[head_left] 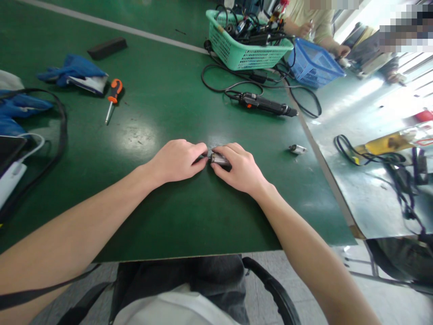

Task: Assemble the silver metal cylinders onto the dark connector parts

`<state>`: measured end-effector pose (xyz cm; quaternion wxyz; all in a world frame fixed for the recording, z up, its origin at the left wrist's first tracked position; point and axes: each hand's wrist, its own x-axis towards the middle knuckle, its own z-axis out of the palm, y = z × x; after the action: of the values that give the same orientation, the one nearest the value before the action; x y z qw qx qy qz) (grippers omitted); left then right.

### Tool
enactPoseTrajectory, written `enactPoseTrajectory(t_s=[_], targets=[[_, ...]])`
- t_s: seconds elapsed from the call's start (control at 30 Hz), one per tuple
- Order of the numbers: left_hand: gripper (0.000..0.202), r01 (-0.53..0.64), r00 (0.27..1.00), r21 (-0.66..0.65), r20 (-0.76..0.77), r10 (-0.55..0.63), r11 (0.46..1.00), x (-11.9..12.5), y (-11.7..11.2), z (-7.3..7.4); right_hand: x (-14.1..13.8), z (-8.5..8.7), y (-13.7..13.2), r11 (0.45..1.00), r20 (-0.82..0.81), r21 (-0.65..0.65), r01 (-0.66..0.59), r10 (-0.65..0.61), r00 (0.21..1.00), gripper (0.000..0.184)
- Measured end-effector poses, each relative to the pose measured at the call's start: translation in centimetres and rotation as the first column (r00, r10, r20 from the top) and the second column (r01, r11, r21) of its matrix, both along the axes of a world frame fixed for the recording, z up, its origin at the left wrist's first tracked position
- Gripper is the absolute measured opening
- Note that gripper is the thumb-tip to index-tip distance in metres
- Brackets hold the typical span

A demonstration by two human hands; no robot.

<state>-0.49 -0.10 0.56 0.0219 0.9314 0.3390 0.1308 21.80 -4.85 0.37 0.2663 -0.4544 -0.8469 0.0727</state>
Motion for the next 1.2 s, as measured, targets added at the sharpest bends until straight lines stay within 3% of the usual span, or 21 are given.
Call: enactPoseTrajectory(t_s=[1.2], targets=[[0.030, 0.051, 0.999, 0.013, -0.011, -0.051, 0.999, -0.06, 0.23, -0.30, 0.11, -0.15, 0.16, 1.000, 0.007, -0.007, -0.009, 0.009, 1.000, 0.026]])
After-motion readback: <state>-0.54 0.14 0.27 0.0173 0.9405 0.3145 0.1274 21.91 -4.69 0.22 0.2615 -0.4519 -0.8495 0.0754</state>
